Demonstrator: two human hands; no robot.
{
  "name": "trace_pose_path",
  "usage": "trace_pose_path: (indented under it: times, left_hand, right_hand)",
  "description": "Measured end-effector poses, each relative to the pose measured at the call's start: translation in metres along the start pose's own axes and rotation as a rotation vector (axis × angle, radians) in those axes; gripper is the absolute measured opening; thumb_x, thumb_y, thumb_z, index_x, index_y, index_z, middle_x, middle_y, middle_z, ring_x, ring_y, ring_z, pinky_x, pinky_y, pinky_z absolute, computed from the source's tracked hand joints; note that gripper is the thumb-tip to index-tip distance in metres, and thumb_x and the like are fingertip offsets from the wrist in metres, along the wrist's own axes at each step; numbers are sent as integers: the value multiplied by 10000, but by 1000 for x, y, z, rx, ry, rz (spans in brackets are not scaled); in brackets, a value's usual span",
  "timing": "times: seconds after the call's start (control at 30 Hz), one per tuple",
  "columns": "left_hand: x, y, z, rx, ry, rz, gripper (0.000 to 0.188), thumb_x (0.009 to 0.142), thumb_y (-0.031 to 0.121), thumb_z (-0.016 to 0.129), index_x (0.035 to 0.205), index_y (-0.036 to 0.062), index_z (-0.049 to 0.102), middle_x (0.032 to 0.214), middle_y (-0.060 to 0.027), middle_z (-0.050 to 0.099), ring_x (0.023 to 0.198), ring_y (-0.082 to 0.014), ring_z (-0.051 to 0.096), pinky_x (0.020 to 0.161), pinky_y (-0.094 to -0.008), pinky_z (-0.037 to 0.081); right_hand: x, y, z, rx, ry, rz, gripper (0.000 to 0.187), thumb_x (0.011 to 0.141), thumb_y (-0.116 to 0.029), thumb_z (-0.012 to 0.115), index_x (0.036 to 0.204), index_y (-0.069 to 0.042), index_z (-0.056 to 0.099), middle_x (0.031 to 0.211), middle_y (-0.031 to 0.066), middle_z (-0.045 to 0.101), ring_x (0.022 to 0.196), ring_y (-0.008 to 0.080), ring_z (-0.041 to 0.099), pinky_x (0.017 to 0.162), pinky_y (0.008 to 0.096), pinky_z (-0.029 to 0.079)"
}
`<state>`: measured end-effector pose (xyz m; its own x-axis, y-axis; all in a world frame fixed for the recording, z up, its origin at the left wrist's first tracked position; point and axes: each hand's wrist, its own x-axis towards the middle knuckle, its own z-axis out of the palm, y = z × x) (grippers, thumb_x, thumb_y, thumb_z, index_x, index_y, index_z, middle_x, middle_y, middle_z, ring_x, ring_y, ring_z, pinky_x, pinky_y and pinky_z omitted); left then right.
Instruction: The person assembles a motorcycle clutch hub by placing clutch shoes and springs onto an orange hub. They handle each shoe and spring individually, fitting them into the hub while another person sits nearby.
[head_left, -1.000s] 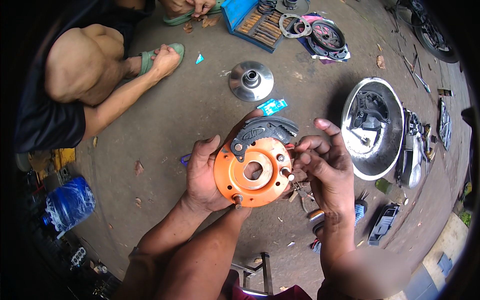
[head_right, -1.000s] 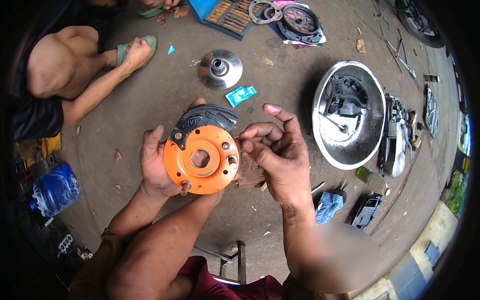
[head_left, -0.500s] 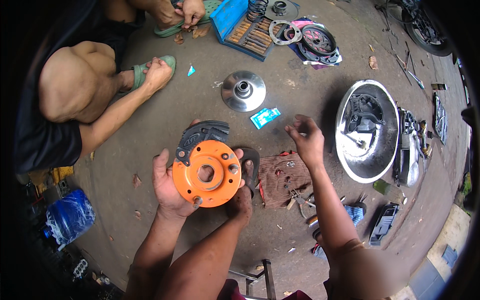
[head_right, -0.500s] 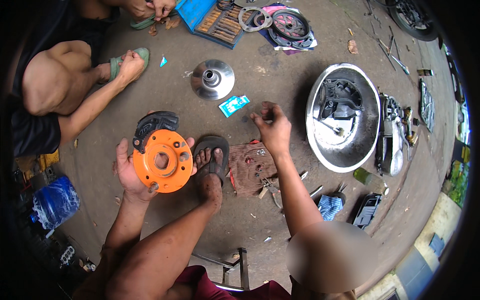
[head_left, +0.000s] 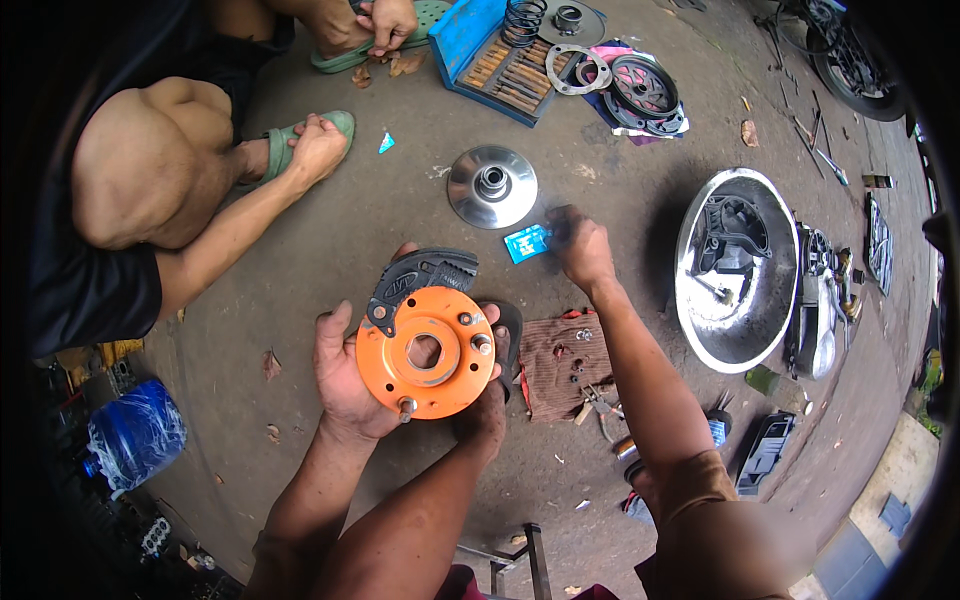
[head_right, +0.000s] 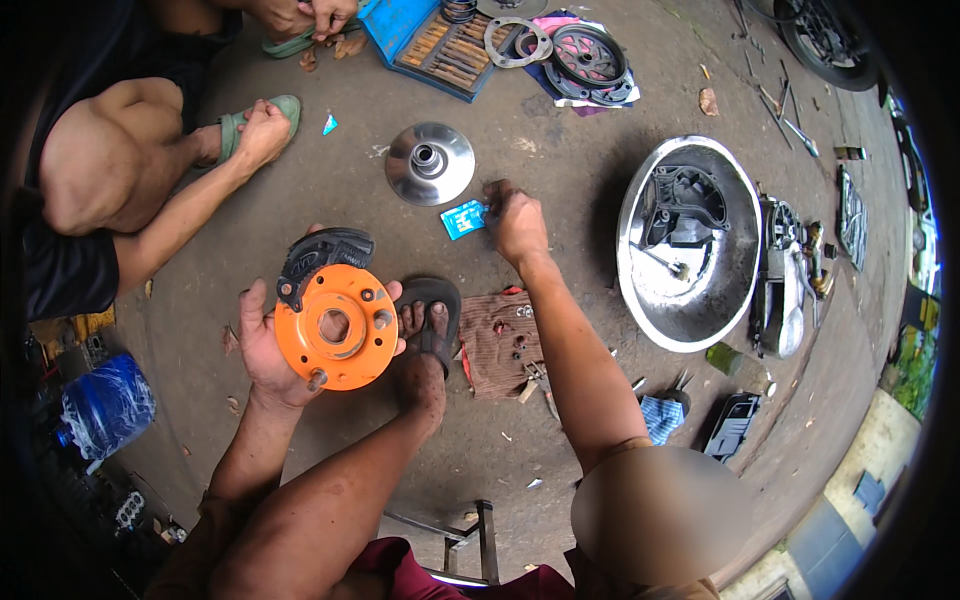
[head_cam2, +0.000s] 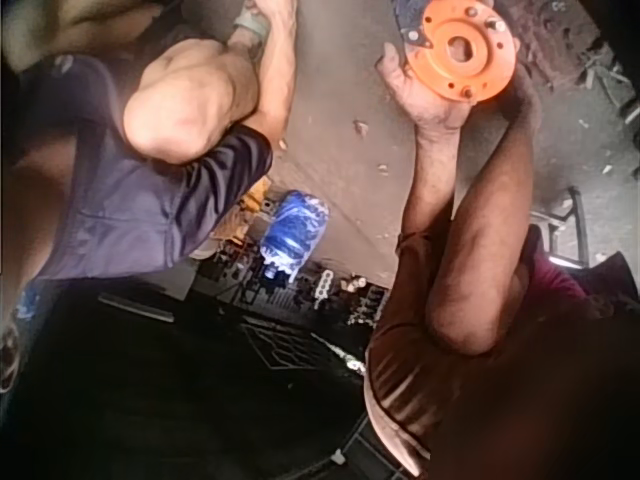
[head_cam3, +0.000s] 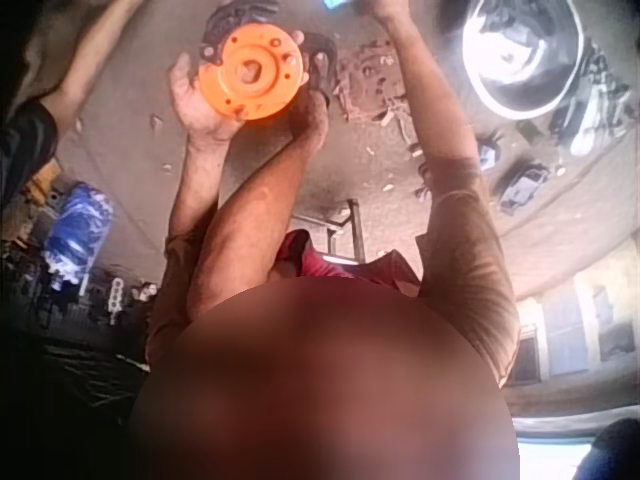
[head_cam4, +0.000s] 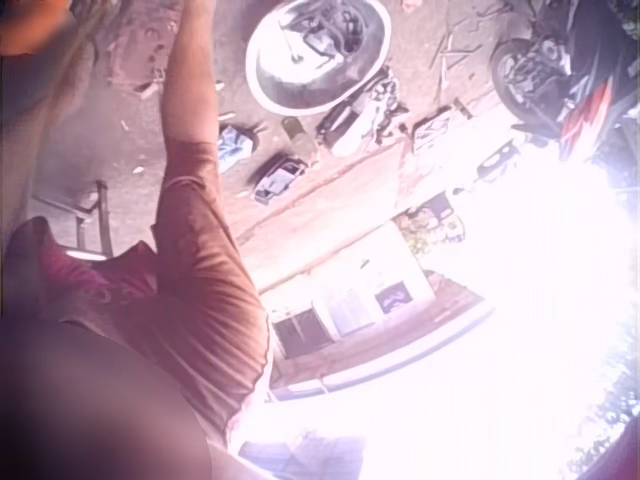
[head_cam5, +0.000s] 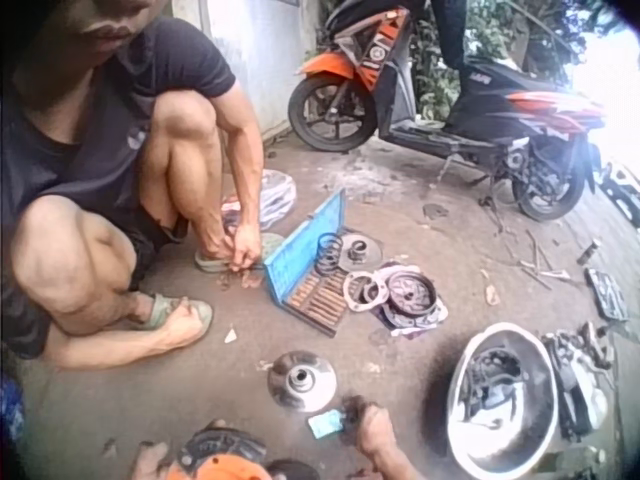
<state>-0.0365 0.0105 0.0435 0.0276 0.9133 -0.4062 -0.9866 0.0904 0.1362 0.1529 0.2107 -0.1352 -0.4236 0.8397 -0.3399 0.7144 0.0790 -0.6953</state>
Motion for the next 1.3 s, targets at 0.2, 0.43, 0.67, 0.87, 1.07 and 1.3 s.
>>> trace_pose_path:
  times: [0.2,0.43,0.67,0.87,1.07,1.3]
  left_hand:
    - [-2,-2,-1,34,39,1,789,935,619,413,1607,236,258,1548,-277,380,1395,-554,386,1092,-738,344]
    - [-1,-5,1,53,47,3,782,931,595,422,1604,229,265,1557,-251,385,1399,-565,373,1107,-724,340]
    - [-2,-7,5,7,144,-37,775,929,585,424,1598,220,282,1562,-219,394,1409,-573,348,1118,-719,331]
    - [0,-10,6,-9,99,-39,753,936,580,411,1595,234,292,1565,-214,391,1415,-570,341,1118,-724,328]
    - [2,-11,5,7,25,-36,757,942,580,392,1595,209,300,1565,-224,387,1424,-563,331,1133,-707,324]
    - [1,-6,3,75,133,-108,949,926,683,369,1584,6,268,1593,-361,241,1488,-496,267,1151,-717,246]
  right_hand:
    - [-15,2,-1,19,-4,51,329,802,-47,711,1130,-32,730,1007,189,736,979,339,716,865,411,545]
    - [-34,10,7,80,93,-38,289,827,-84,730,1114,-49,753,951,169,748,923,286,737,845,381,558]
    - [-44,7,9,197,22,60,312,798,-87,740,1109,-58,751,918,168,748,851,249,729,809,367,555]
    - [-43,9,7,185,10,113,278,799,-84,734,1076,-64,753,879,148,736,829,230,719,797,361,549]
    - [-40,14,14,113,109,-22,247,801,-70,738,1048,-54,739,1008,163,699,868,278,713,801,378,552]
    - [-38,20,18,88,191,-179,280,797,-60,756,1071,-34,704,1217,162,606,886,299,702,802,389,564]
